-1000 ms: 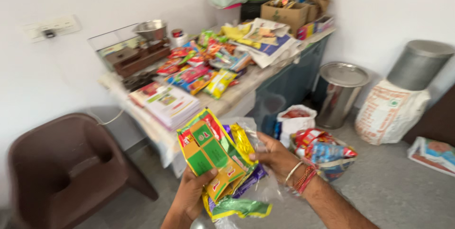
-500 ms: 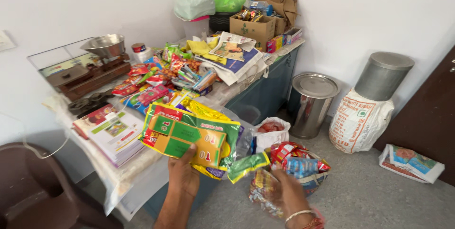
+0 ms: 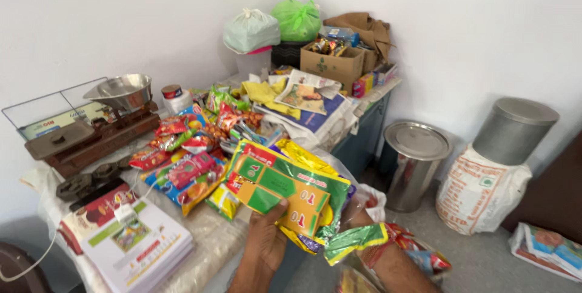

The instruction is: The person sits on the floor and organizes small snack packets into a red box, then places the box on a glass display counter. They also gather larger snack packets from the floor and place them into a plastic bag.

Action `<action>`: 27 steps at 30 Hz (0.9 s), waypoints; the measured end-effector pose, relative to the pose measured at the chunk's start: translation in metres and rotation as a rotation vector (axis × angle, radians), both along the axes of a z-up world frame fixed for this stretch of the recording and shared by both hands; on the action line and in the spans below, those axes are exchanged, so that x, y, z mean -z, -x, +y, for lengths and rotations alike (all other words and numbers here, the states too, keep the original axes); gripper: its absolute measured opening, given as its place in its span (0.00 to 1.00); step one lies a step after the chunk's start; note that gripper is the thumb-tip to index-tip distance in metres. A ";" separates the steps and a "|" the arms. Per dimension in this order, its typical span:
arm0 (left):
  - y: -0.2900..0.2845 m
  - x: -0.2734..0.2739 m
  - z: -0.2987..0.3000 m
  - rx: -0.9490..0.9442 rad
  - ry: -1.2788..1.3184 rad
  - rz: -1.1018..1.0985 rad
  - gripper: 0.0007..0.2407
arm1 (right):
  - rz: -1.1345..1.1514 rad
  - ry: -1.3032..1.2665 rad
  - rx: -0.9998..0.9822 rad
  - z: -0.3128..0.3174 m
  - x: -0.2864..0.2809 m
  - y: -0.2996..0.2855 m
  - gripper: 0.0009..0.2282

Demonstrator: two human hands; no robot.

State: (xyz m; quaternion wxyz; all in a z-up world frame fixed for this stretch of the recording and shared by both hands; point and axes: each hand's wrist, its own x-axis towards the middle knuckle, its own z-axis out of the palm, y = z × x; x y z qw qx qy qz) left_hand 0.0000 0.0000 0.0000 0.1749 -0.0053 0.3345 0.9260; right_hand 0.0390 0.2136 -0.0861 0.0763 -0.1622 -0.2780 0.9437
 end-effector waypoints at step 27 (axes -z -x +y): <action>0.516 0.015 0.199 0.037 0.275 0.012 0.14 | 0.154 -1.041 0.060 0.194 -0.076 0.455 0.42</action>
